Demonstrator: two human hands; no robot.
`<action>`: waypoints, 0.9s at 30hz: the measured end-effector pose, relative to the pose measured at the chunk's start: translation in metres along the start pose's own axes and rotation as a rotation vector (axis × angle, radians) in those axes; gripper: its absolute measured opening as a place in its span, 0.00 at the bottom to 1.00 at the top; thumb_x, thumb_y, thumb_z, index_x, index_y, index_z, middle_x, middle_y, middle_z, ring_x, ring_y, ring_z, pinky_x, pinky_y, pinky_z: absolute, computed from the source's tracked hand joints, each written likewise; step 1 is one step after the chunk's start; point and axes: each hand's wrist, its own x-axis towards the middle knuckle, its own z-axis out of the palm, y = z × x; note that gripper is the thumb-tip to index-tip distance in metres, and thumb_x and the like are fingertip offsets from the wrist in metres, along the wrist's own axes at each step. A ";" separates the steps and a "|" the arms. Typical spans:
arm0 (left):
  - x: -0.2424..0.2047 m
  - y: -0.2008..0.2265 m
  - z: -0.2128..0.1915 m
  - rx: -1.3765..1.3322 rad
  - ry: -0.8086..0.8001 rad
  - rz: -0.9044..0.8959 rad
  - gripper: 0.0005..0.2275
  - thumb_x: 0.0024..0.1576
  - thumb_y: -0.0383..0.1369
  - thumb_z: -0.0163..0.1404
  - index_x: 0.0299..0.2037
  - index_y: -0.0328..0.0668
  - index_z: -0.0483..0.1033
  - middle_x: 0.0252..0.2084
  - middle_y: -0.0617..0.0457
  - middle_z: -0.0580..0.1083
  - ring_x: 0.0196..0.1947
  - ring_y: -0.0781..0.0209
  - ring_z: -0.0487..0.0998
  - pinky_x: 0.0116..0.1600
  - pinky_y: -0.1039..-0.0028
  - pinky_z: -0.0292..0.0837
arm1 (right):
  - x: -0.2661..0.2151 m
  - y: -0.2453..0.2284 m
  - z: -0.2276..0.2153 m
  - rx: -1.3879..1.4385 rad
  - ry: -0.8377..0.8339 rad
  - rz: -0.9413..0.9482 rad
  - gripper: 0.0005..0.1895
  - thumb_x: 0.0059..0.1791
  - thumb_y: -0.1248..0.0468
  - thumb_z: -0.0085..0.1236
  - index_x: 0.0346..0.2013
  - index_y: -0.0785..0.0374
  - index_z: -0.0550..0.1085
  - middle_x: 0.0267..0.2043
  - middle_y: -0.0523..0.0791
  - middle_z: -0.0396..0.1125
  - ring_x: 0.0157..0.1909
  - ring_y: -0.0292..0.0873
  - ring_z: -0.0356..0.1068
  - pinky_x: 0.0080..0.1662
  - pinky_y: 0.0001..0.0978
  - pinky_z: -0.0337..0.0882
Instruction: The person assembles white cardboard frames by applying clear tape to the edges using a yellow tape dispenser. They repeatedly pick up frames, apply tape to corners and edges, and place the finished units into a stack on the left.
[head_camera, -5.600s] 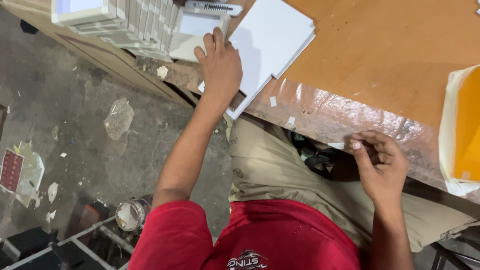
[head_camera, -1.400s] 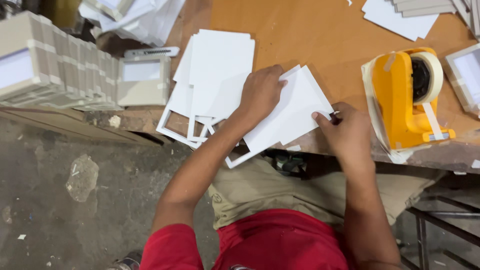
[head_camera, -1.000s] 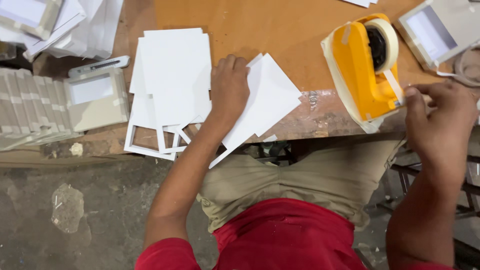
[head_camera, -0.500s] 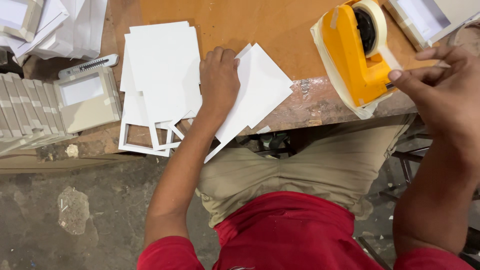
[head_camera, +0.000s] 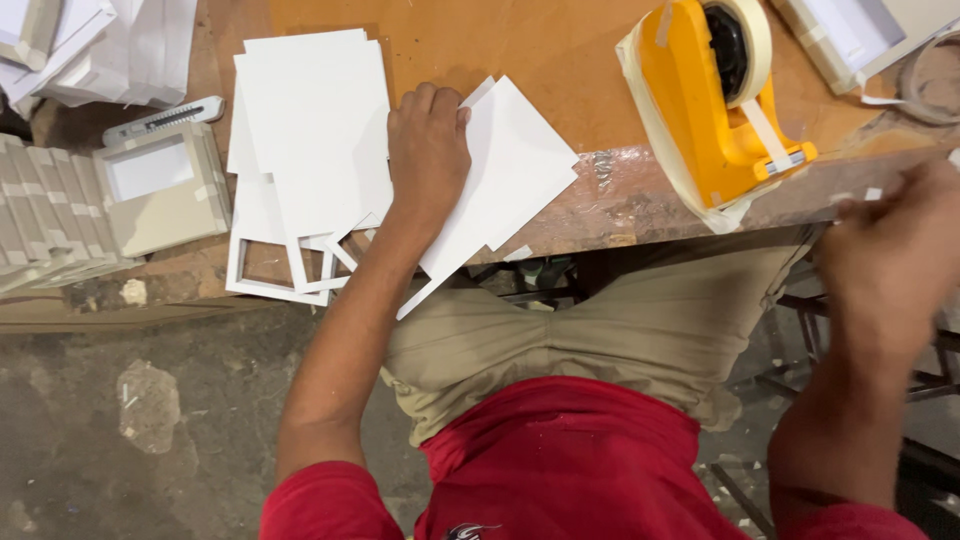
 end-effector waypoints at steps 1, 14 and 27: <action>0.001 0.002 -0.002 0.008 0.013 0.005 0.04 0.60 0.26 0.55 0.41 0.36 0.75 0.42 0.47 0.72 0.43 0.47 0.71 0.49 0.58 0.63 | -0.005 -0.001 -0.003 0.055 0.058 0.019 0.16 0.53 0.79 0.60 0.52 0.73 0.66 0.43 0.57 0.72 0.41 0.45 0.73 0.45 0.35 0.73; 0.005 0.070 -0.082 0.337 0.287 0.854 0.14 0.69 0.43 0.51 0.43 0.39 0.76 0.34 0.51 0.76 0.31 0.64 0.72 0.42 0.69 0.66 | 0.003 -0.118 -0.040 0.810 -0.292 -0.168 0.06 0.59 0.77 0.59 0.52 0.72 0.75 0.46 0.51 0.75 0.49 0.37 0.76 0.52 0.24 0.76; -0.016 0.075 -0.081 0.298 0.270 0.921 0.06 0.67 0.35 0.53 0.43 0.43 0.76 0.36 0.57 0.74 0.37 0.64 0.72 0.57 0.62 0.68 | 0.034 -0.138 -0.023 1.040 -0.655 -0.196 0.16 0.57 0.69 0.52 0.58 0.64 0.61 0.38 0.45 0.71 0.44 0.34 0.72 0.50 0.25 0.72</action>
